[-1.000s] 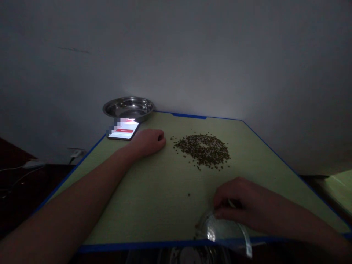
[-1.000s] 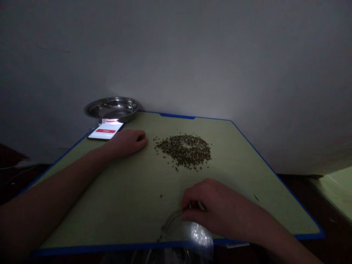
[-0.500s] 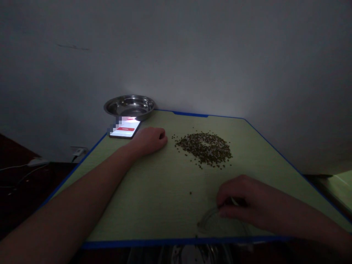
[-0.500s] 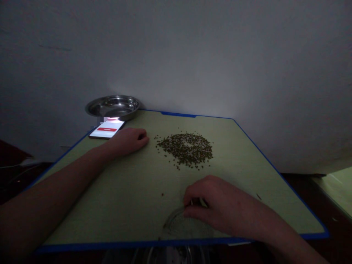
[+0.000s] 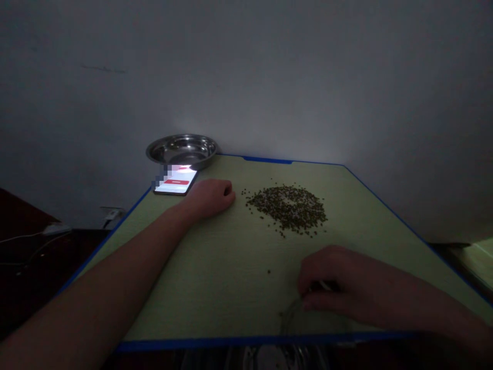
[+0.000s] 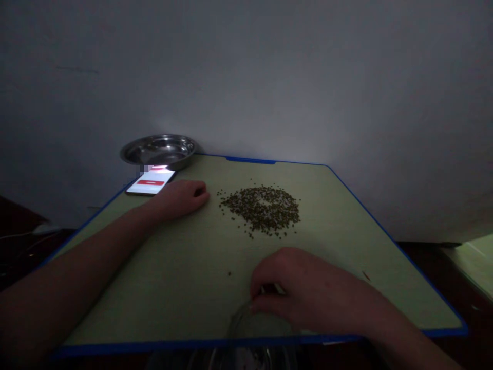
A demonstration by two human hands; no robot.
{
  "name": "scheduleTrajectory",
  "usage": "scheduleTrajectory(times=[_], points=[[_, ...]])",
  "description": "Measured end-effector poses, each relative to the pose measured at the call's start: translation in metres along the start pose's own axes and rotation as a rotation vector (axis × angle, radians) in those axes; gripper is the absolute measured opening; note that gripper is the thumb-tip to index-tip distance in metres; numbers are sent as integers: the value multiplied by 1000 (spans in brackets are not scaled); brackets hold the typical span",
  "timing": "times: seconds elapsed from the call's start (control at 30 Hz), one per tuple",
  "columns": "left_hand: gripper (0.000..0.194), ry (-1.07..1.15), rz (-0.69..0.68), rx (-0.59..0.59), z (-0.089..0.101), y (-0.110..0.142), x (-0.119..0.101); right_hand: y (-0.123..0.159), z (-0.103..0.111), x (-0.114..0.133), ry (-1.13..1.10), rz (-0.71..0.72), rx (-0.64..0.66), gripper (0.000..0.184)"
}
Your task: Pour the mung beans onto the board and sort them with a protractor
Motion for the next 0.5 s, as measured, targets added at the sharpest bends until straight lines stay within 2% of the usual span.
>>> scheduleTrajectory(times=[0.2,0.33,0.5], points=[[33,2,6,-9,1,2,-2,-1,10,-22,-1,-77,2,16],[34,-2,13,3,2,2,-1,-16,7,-12,15,-32,-48,15],[33,4,8,-9,1,1,0,-18,-5,4,-2,60,32,11]])
Point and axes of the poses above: each hand's wrist, its own y-axis away from the middle knuckle, its own z-axis out of the back of the hand, x = y × z, the point moved 6 cm from there along -y, towards the middle knuckle, and after that the axes turned 4 degrees about -x, right-handed, at the moved point
